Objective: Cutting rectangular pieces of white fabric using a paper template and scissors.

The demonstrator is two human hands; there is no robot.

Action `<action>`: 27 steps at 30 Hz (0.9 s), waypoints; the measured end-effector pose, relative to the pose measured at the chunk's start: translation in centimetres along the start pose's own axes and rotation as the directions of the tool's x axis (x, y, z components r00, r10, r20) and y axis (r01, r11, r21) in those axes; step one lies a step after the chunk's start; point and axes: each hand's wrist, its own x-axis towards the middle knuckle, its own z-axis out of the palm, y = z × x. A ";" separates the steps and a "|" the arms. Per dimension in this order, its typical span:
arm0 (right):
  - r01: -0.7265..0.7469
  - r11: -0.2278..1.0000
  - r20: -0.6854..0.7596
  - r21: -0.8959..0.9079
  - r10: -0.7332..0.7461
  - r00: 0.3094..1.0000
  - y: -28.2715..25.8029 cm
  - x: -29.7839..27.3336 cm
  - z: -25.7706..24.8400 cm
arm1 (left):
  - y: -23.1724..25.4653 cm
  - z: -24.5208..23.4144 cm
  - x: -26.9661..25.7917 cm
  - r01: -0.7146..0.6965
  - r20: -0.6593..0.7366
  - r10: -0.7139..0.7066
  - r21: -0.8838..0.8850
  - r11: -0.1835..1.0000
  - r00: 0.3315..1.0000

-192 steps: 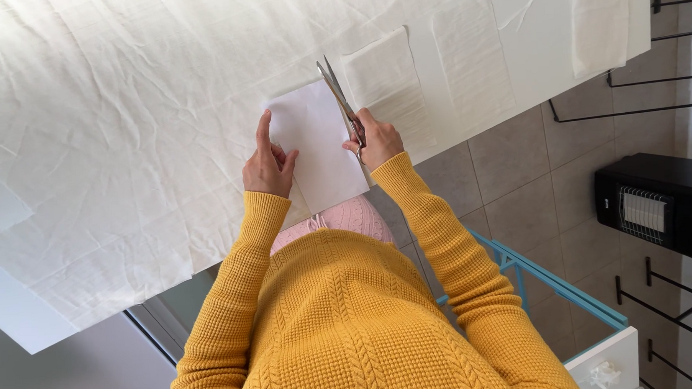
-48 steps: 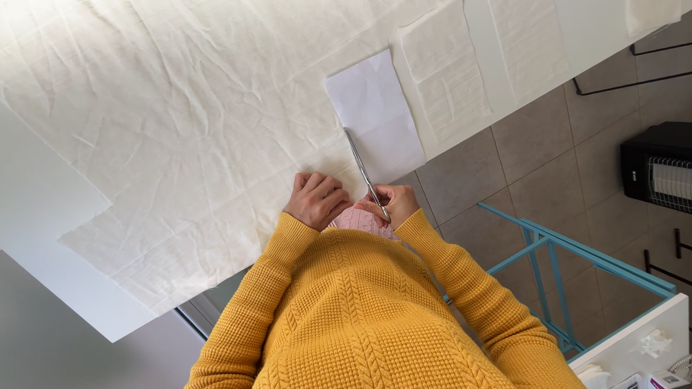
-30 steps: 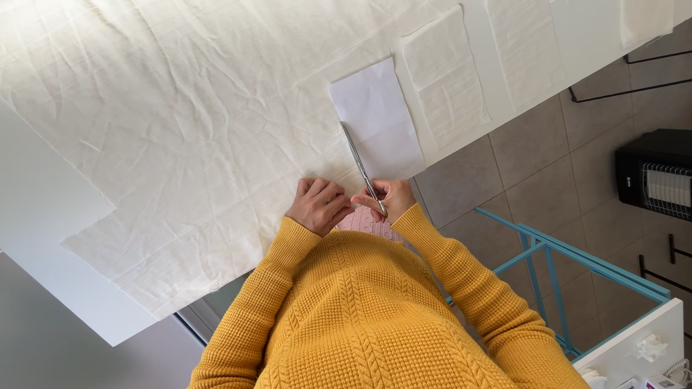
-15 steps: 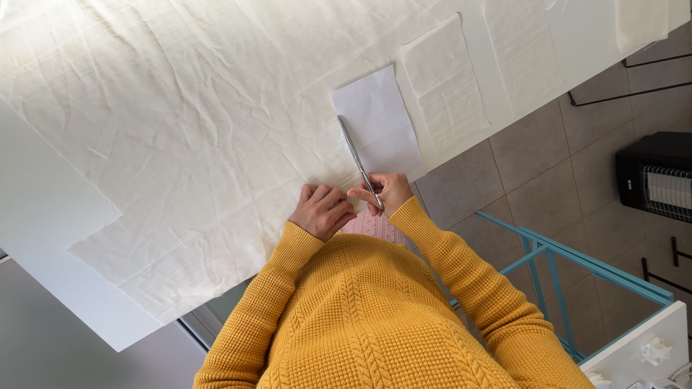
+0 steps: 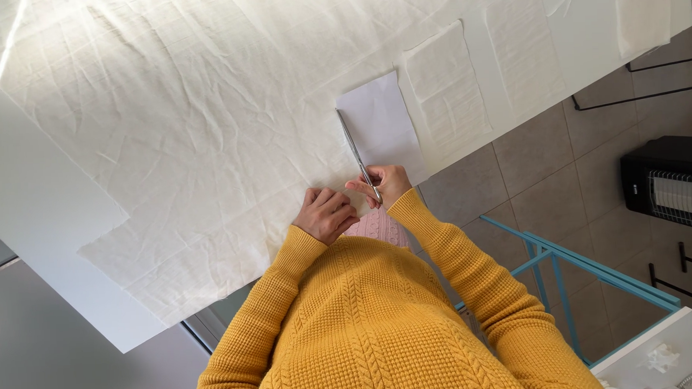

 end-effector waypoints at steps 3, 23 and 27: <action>-0.017 0.997 0.011 0.069 0.016 1.000 0.1 0.0 0.1 | 0.1 -0.3 0.2 -0.010 -0.024 0.010 0.000 1.000 1.000; 0.075 0.996 0.015 -0.047 -0.075 0.997 -0.3 2.1 -0.6 | 0.3 -0.7 0.5 -0.004 -0.022 0.004 -0.024 1.000 1.000; 0.117 0.993 0.094 -0.018 -0.115 0.989 0.1 0.3 -3.0 | 1.2 -1.9 1.1 0.028 -0.034 -0.030 -0.062 0.998 0.999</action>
